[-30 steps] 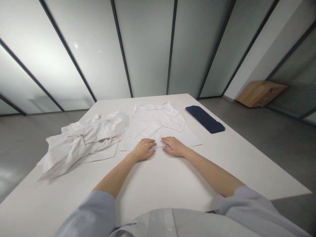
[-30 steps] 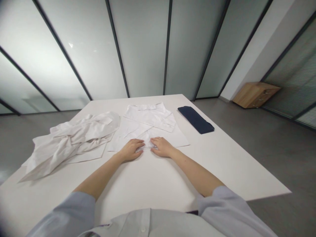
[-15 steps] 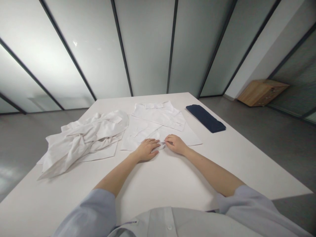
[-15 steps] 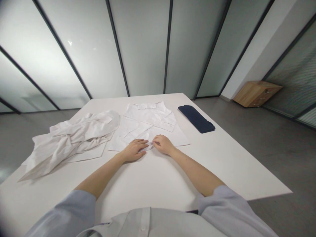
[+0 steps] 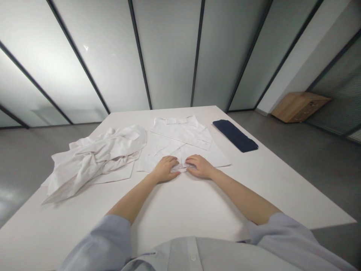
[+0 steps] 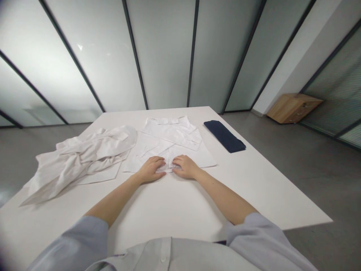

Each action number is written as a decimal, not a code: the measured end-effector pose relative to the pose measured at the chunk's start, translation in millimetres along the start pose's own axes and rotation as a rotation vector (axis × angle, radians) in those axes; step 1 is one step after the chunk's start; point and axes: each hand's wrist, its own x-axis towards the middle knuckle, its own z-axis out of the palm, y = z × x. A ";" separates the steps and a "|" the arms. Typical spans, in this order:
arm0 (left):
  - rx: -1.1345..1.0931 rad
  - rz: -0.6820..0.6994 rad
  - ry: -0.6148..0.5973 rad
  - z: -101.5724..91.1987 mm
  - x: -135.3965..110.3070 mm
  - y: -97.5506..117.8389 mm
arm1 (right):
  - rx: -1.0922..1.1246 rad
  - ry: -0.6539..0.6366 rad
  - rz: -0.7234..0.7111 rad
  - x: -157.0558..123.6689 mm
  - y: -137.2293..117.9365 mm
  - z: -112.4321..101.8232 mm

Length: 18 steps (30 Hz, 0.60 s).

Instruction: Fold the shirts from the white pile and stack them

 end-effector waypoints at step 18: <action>0.247 -0.147 -0.087 -8.2 -0.8 -11.6 | -0.302 -0.213 0.222 4.5 0.7 -1.7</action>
